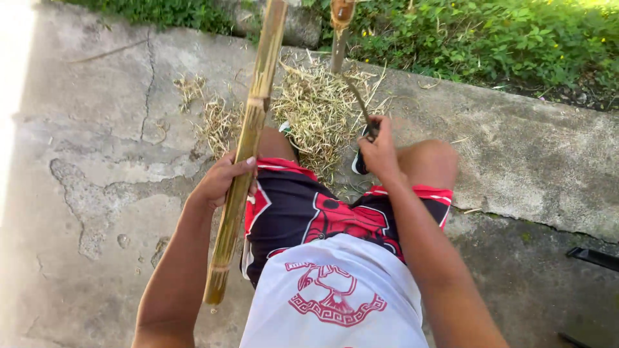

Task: The recorder is scraping and shaving the surface of a bamboo pole using a handheld sickle tool.

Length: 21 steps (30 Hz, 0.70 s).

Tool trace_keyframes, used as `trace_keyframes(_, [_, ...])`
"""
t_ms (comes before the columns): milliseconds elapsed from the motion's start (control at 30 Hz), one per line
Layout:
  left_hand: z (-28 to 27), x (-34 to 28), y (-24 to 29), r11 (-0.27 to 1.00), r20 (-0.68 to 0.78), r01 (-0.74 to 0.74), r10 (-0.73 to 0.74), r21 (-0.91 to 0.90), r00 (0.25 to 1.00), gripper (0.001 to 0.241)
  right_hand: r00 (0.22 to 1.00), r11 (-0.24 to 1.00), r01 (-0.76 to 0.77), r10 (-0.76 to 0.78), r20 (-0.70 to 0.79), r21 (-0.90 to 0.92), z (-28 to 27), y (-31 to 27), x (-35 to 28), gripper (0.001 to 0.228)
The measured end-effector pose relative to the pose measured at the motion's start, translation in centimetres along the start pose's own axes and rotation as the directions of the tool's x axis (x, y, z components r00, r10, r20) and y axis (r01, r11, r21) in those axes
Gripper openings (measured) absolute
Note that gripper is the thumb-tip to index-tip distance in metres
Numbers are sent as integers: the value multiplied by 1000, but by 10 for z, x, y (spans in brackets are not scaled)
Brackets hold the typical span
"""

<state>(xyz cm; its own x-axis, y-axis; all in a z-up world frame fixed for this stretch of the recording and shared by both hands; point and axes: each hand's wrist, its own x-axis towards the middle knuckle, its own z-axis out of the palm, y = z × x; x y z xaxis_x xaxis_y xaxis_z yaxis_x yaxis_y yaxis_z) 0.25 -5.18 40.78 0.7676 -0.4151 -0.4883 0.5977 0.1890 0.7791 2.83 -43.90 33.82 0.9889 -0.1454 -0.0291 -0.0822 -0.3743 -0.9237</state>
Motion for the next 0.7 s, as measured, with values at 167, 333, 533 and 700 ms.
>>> trace_keyframes(167, [64, -20, 45, 961, 117, -149, 180, -235, 977, 50, 998, 996, 53, -49, -50, 77, -8, 18, -16, 46])
trace_keyframes(333, [72, -12, 66, 945, 102, -162, 198, -285, 975, 47, 991, 996, 8, 4, -132, 90, -12, 55, -21, 42])
trace_keyframes(533, [112, -40, 132, 889, 286, -293, 400, -352, 871, 56, 982, 997, -67, 74, -176, 46, -17, 52, -22, 42])
trace_keyframes(700, [172, -56, 156, 395, -118, -246, 701, 885, 703, 33, 970, 988, -129, 143, -195, 86, -17, 63, -14, 43])
